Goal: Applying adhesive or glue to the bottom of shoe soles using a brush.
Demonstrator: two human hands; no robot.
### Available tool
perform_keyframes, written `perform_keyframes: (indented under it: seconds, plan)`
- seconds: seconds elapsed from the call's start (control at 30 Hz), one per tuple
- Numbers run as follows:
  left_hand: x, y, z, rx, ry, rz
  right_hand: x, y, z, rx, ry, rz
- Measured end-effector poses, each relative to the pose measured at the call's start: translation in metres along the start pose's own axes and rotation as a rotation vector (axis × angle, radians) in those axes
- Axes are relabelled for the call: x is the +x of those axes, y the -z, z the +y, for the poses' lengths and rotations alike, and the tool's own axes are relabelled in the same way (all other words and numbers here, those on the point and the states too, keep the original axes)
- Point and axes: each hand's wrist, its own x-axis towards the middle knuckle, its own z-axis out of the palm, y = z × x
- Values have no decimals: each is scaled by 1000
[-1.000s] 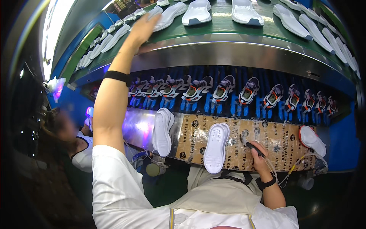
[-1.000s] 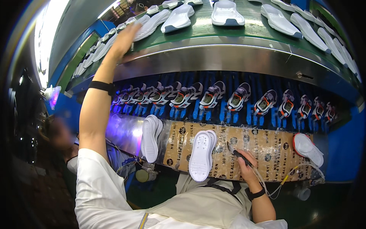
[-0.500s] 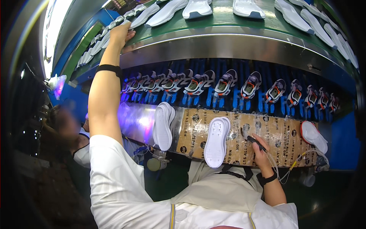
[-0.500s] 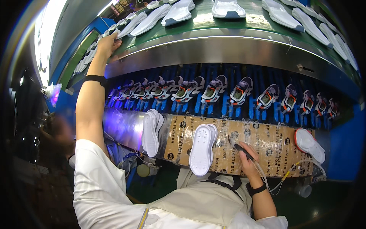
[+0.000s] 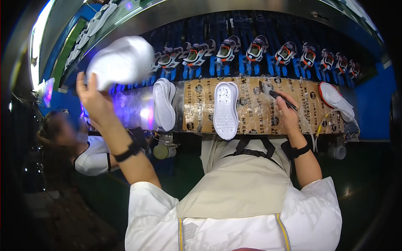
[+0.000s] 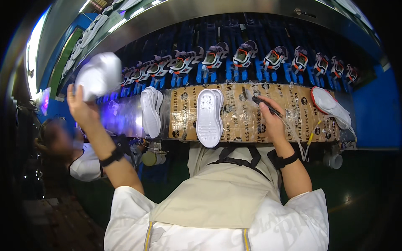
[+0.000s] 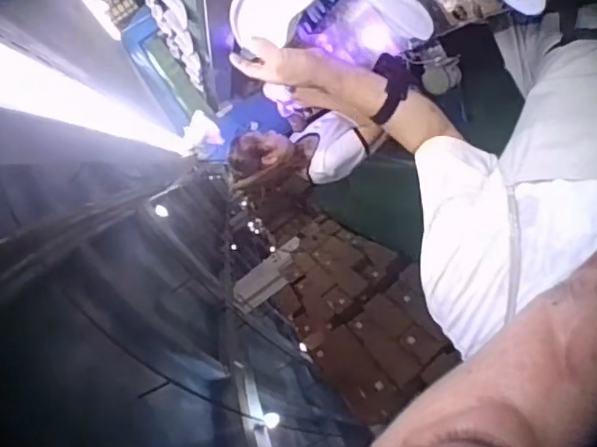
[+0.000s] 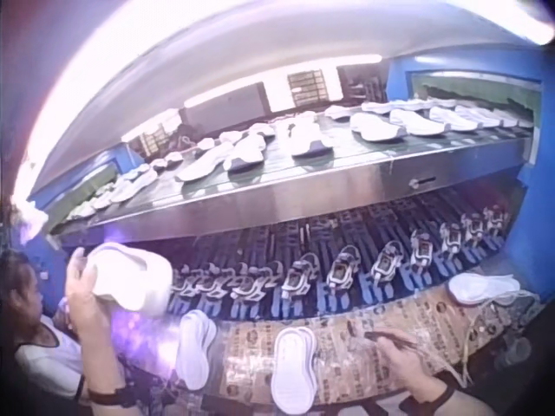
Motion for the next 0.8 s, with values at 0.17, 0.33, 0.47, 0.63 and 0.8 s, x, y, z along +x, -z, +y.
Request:
perform_keyframes:
  seconds: [0.17,0.33,0.47,0.63,0.8]
  plan:
    - [-155,4,-43,-234,594,-196,-11,-9,-18,117,-16,-2]
    - [-270,-7,-48,-722,1105,-305,-18,-25,-39,414,-114,-69]
    - [-281,-13,-27,-1018,1274,-601,-32,-55,-75,423,-141,-222]
    - [-271,-27,-48,-853,1213,-375,-33,-96,-91,381,-71,-420]
    - [-272,-40,-49,-1228,1051,-671,-25,-124,-102,338,-154,-462]
